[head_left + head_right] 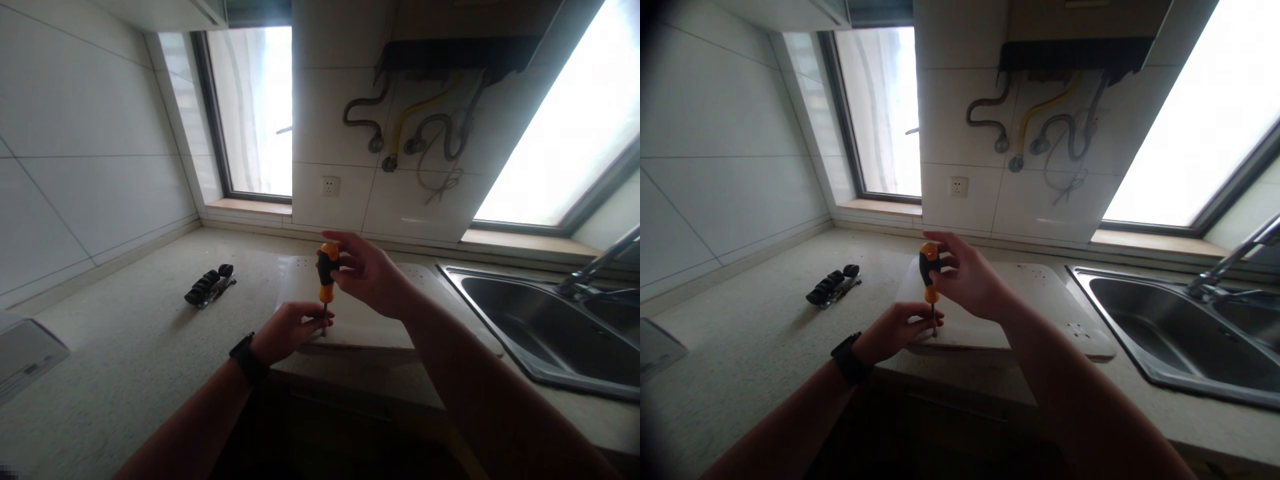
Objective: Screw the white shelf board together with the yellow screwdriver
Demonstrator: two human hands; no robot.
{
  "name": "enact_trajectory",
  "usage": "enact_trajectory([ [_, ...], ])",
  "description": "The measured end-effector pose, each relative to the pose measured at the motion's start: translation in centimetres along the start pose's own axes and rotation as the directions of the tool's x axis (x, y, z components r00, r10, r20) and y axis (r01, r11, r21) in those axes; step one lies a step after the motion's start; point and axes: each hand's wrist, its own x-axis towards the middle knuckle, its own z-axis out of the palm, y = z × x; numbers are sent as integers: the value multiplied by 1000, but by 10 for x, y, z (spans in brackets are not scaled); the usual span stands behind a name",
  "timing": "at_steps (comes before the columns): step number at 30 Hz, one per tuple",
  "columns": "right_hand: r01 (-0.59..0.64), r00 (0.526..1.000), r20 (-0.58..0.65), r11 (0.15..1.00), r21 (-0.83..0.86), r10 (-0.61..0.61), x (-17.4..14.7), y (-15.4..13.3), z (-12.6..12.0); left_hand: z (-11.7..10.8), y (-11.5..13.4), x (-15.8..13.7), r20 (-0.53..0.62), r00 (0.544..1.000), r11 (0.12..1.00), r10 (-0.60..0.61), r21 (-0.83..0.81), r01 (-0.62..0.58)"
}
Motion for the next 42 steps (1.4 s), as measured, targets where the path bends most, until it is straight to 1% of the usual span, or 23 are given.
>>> enact_trajectory([
  [3, -9, 1000, 23, 1000, 2, 9, 0, -5, 1, 1, -2, 2, -42, 999, 999, 5, 37, -4],
  [8, -2, 1000, -26, 982, -188, -3, -1, -11, 4, 5, -1, 2, -102, 995, 996, 15, 92, -6],
  [10, -18, 999, -36, 973, -229, 10, -1, -11, 5, 7, 0, 2, -118, 993, 996, 8, 89, 3],
  [16, -54, 997, -69, 985, -167, 43, -2, -10, 6, 12, 1, 4, -198, 979, 994, -40, 93, 59],
  [20, -20, 999, -51, 984, -179, 11, -3, -10, 5, 12, 2, 4, -239, 970, 992, -54, 101, 80],
  [23, 19, 999, -30, 982, -187, -25, -4, -12, 4, 12, 2, 4, -236, 970, 994, -51, 82, 72],
  [26, 39, 998, -34, 980, -195, -46, -4, -14, 3, 12, 3, 4, -240, 969, 994, -58, 73, 78],
  [31, 21, 999, -41, 979, -204, -30, -5, -12, 3, 13, 3, 5, -228, 972, 993, -60, 89, 82],
  [37, 8, 998, -55, 974, -225, -21, -5, -10, 2, 11, 1, 4, -186, 982, 992, -41, 106, 61],
  [39, 11, 999, -30, 982, -190, -17, -5, -10, 2, 7, 2, 4, -146, 989, 991, -32, 128, 51],
  [42, 14, 1000, 23, 998, -58, -13, -4, -6, 1, 2, 2, 4, -16, 999, 998, -32, 55, 32],
])
